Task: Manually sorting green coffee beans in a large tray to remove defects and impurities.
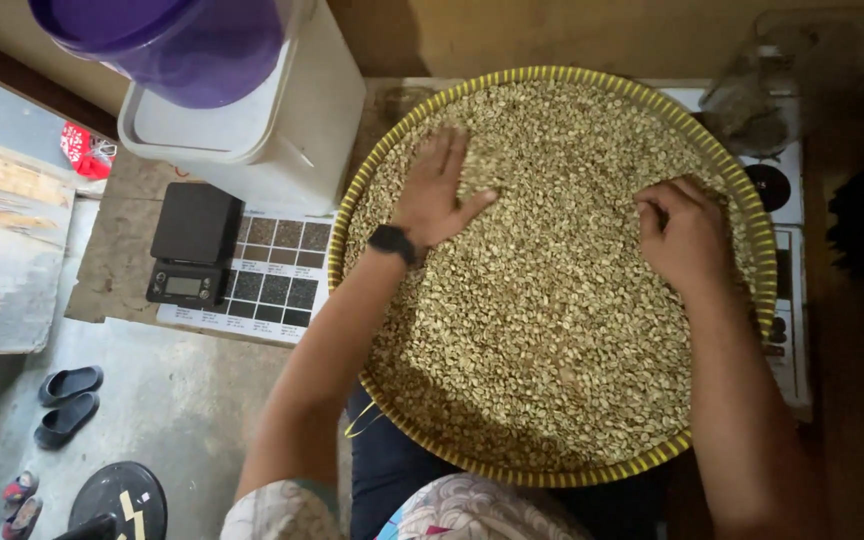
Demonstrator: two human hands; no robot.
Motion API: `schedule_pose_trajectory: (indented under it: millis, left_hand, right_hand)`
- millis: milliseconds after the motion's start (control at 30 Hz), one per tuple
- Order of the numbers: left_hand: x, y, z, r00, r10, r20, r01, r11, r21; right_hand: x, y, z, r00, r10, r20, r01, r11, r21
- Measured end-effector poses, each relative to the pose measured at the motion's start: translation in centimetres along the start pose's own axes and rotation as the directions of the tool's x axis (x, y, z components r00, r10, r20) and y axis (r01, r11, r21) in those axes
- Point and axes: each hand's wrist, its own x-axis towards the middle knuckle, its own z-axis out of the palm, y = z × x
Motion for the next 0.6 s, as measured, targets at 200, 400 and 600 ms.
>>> schedule_pose_trajectory:
  millis: [200,400,600]
  left_hand:
    - [3.3,3.7,5.4,0.945,0.265,-0.192,-0.276,0.961,-0.029]
    - [1.3,11.7,6.5,0.944,0.272,0.186,-0.273,0.962,-0.02]
    - [-4.3,14.9,6.0,0.861,0.383,0.334,-0.408,0.913,0.004]
  right_hand:
    - [-0.2,0.2,0.1,1.0,-0.009,-0.027,0.008,0.999,-0.038]
    - [0.3,-1.3,-0.1,0.997,0.075,-0.009,-0.076,0.985,-0.157]
    - [0.2,-0.5,0.4,0.997,-0.044,-0.066,0.035,0.991,-0.127]
